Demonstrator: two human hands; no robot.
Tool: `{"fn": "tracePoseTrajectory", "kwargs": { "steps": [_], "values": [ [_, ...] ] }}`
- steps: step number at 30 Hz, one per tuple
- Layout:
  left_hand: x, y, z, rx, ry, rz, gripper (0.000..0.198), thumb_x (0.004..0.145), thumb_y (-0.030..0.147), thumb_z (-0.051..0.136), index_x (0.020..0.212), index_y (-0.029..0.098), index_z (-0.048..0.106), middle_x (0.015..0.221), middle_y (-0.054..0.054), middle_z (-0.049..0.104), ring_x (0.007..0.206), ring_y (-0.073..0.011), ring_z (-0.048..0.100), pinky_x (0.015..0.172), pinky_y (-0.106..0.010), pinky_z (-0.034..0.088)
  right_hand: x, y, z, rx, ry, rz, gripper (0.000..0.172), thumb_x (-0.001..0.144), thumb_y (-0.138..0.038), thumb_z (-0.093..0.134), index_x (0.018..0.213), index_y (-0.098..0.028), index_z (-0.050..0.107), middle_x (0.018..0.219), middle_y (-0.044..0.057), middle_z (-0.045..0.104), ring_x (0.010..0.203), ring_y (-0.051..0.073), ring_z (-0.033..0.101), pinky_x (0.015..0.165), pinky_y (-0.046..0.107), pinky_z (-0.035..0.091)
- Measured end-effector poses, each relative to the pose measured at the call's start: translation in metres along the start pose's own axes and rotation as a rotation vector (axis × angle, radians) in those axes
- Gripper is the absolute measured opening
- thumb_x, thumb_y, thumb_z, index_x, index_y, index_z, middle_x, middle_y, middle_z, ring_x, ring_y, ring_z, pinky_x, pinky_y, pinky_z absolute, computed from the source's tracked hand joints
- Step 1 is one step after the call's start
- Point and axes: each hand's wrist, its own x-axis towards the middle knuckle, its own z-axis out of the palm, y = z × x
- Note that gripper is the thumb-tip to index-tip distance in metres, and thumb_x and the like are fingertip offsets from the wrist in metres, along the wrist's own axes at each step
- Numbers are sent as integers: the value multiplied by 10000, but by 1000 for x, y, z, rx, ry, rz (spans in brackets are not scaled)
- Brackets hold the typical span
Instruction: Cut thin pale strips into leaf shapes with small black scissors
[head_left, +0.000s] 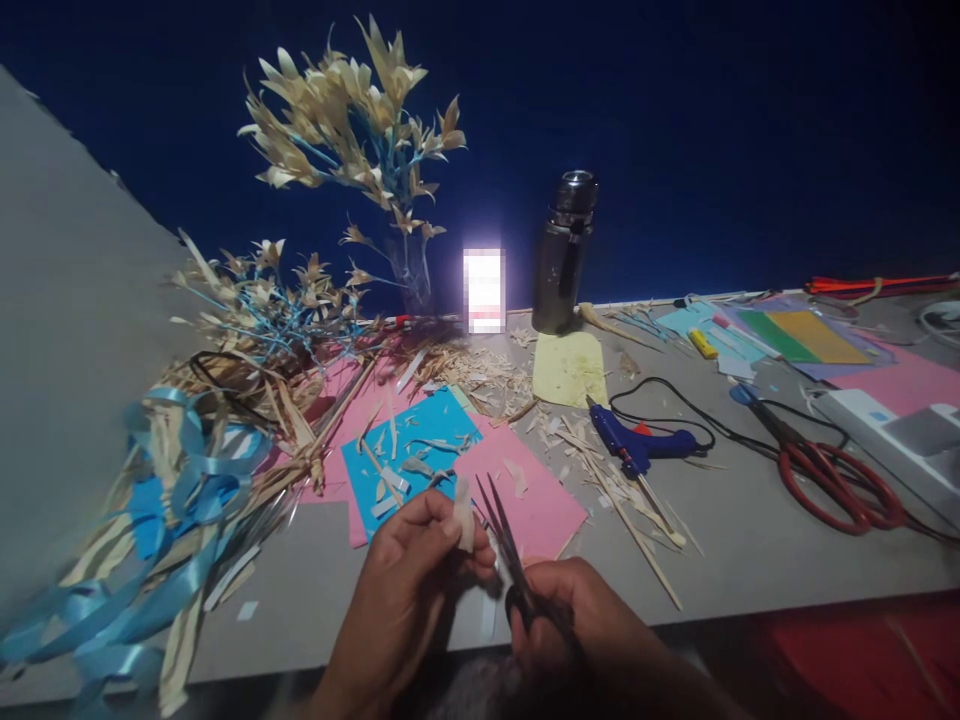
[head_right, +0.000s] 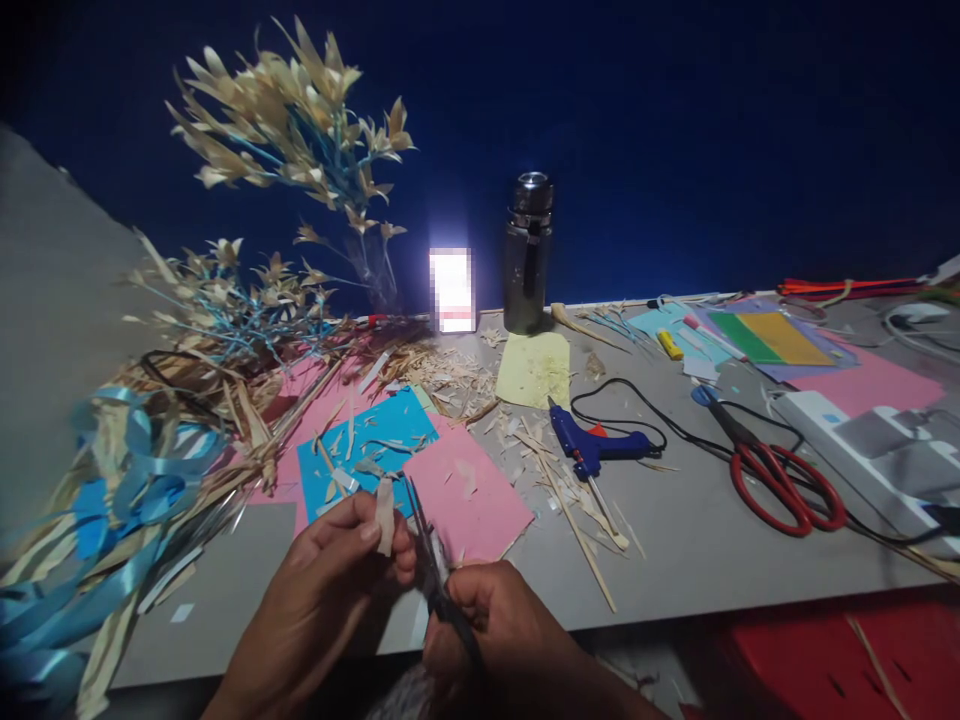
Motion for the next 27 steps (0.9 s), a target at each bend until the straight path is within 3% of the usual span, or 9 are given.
{"fn": "tracePoseTrajectory", "kwargs": {
  "steps": [3, 5, 8, 10, 13, 19, 27],
  "values": [
    [1, 0, -1, 6, -71, -48, 212, 780, 245, 789, 742, 162, 597, 659, -38, 700, 563, -148, 636, 561, -255, 515, -1, -4, -4, 31, -31, -32, 372, 714, -451, 740, 625, -161, 525, 610, -24, 461, 598, 107, 398, 554, 229, 320],
    [2, -2, -3, 36, -126, -88, 244, 778, 264, 787, 717, 167, 571, 613, -12, 663, 477, -127, 585, 481, -234, 465, -2, -11, -7, 23, 37, -60, 413, 694, -516, 758, 674, -151, 567, 630, -6, 524, 602, 116, 443, 563, 232, 353],
    [5, -6, -7, 125, -164, -85, 214, 798, 275, 760, 739, 174, 580, 507, 27, 592, 391, -97, 486, 438, -212, 397, -2, -28, -13, -32, 200, -89, 373, 663, -441, 795, 810, -144, 623, 711, 12, 596, 624, 122, 491, 577, 232, 395],
    [6, -8, -10, 164, -155, -54, 175, 812, 269, 739, 762, 180, 597, 450, 41, 551, 390, -96, 456, 449, -213, 392, -3, -39, -15, -51, 237, -97, 354, 661, -367, 793, 893, -150, 637, 786, 28, 638, 665, 133, 532, 600, 235, 427],
    [5, -5, -11, 147, -84, 0, 158, 799, 256, 747, 771, 176, 614, 453, 49, 531, 421, -82, 439, 461, -187, 365, -5, -44, -19, -105, 170, -81, 272, 684, -321, 755, 865, -149, 646, 763, 18, 628, 662, 130, 524, 584, 225, 419],
    [0, 16, -3, 76, -29, 69, 157, 723, 182, 768, 816, 171, 642, 506, 45, 541, 466, -82, 473, 501, -186, 390, -10, -30, -26, -244, -97, 84, 151, 650, -276, 674, 668, -144, 604, 619, -31, 531, 584, 93, 415, 517, 196, 312],
    [1, 14, 2, 96, -5, 99, 181, 712, 162, 763, 813, 170, 612, 554, 78, 489, 443, -72, 494, 491, -193, 400, -14, -32, -28, -329, -143, 178, 194, 652, -321, 682, 646, -142, 607, 584, -41, 508, 545, 85, 400, 472, 192, 264]
  ]
}}
